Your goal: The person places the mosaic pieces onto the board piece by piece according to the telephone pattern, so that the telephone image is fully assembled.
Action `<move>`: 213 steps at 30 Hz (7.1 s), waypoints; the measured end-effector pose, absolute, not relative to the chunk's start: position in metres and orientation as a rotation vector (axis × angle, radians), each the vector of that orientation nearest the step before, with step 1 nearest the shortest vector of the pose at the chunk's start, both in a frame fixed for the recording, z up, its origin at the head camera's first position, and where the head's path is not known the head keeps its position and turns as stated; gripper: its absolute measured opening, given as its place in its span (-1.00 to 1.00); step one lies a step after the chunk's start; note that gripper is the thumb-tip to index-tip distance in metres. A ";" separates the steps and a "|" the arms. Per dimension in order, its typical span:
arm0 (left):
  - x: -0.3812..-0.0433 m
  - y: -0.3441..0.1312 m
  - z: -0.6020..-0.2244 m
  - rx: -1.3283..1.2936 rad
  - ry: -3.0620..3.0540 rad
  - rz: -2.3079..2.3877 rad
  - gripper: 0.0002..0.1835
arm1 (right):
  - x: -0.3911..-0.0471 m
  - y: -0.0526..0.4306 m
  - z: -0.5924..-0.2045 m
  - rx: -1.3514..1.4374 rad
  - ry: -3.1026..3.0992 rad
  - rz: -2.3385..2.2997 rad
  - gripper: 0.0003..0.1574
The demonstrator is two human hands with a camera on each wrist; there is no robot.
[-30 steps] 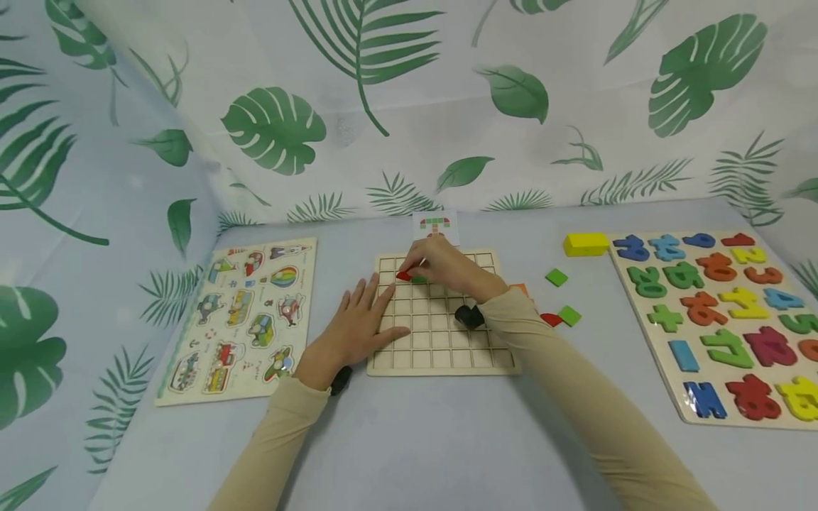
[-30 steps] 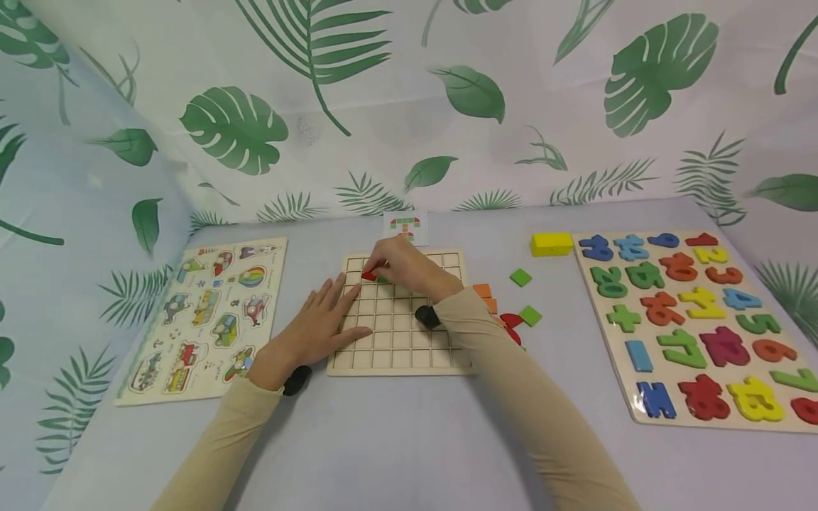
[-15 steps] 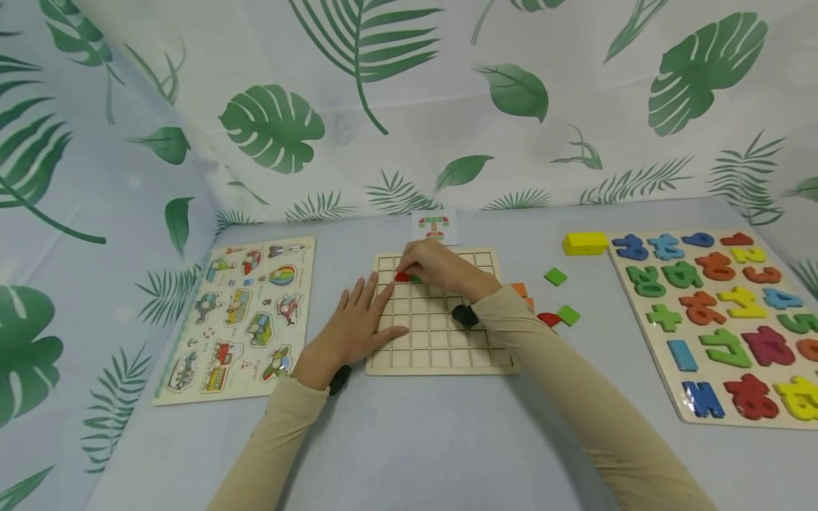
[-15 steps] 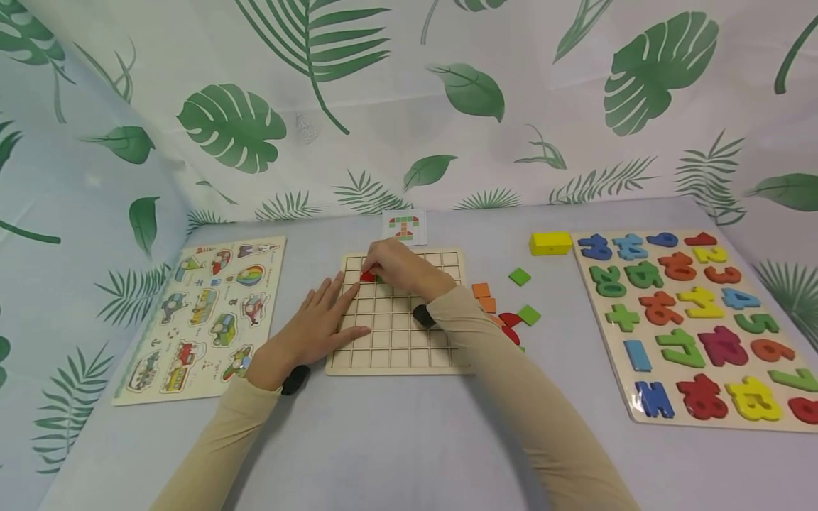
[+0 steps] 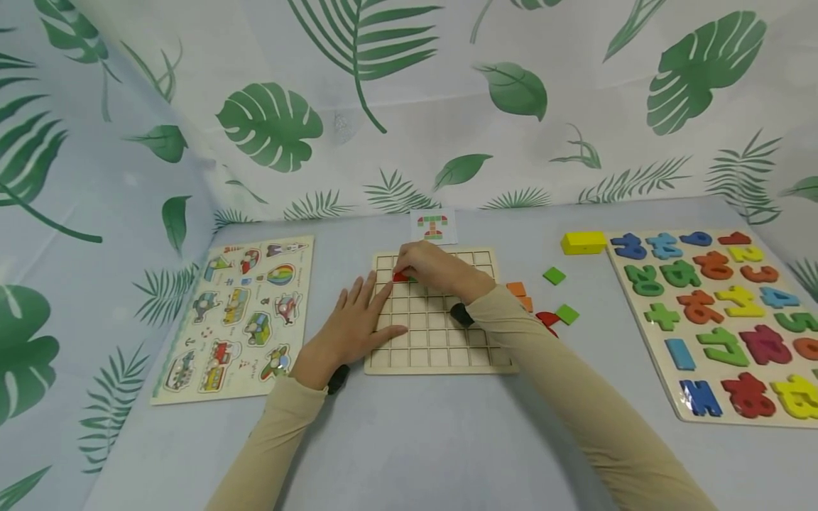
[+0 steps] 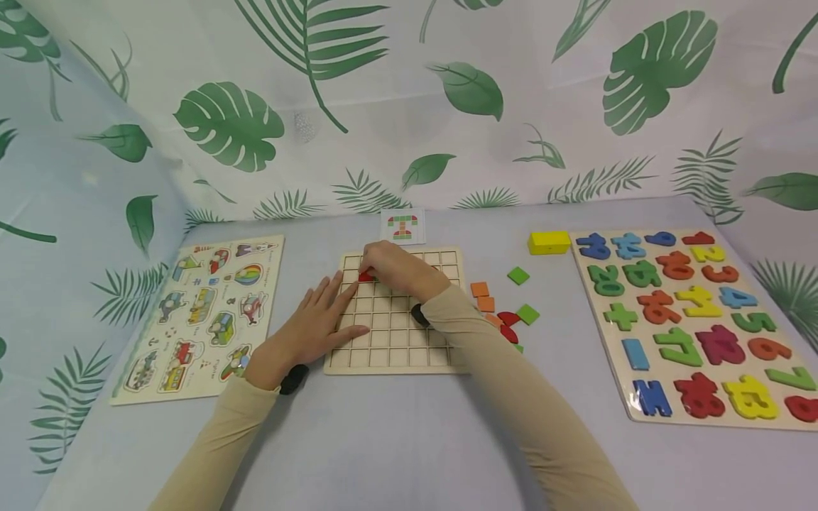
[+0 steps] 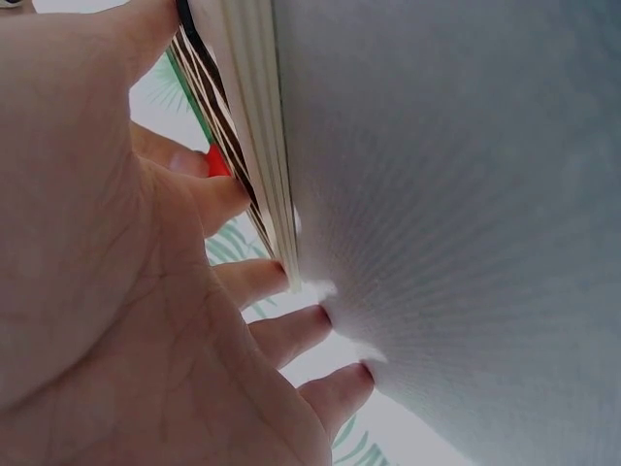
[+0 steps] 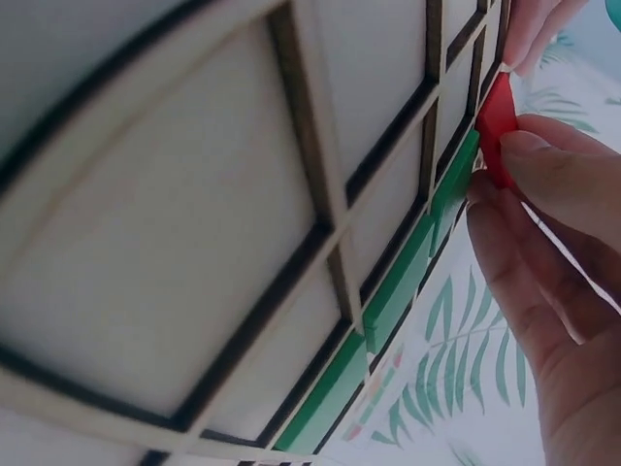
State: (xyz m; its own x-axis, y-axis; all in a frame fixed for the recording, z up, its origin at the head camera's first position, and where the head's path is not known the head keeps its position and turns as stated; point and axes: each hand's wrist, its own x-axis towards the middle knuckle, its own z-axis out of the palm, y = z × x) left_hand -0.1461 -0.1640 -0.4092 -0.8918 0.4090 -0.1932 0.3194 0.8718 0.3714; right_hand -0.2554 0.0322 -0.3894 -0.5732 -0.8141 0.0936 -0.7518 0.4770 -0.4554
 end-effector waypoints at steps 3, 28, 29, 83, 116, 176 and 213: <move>-0.146 -0.164 -0.408 0.548 2.772 0.494 -0.05 | -0.255 0.031 -0.388 -1.382 2.593 -0.671 -0.80; -0.146 -0.165 -0.409 0.544 2.769 0.495 -0.05 | -0.248 0.026 -0.385 -1.397 2.684 -0.477 -0.79; -0.146 -0.165 -0.409 0.546 2.771 0.497 -0.05 | -0.248 0.026 -0.385 -1.391 2.678 -0.499 -0.80; -0.141 -0.164 -0.410 0.563 2.771 0.547 -0.05 | -0.222 0.251 -0.385 -0.695 2.858 -0.708 -0.75; -0.144 -0.164 -0.413 0.562 2.780 0.524 -0.05 | -0.212 0.238 -0.386 -0.313 2.907 -0.905 -0.76; -0.144 -0.164 -0.409 0.559 2.780 0.522 -0.04 | -0.225 0.143 -0.389 -1.097 2.635 -1.009 -0.80; -0.144 -0.164 -0.408 0.579 2.781 0.530 -0.05 | -0.221 0.140 -0.387 -1.092 2.715 -0.814 -0.81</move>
State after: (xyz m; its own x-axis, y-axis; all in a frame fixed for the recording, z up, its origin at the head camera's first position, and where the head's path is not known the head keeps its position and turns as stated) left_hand -0.1436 -0.1639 -0.4080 -0.8893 0.4254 -0.1678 0.3338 0.8546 0.3977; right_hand -0.2209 0.1402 -0.3868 -0.7367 -0.6688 0.0994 -0.6132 0.5989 -0.5150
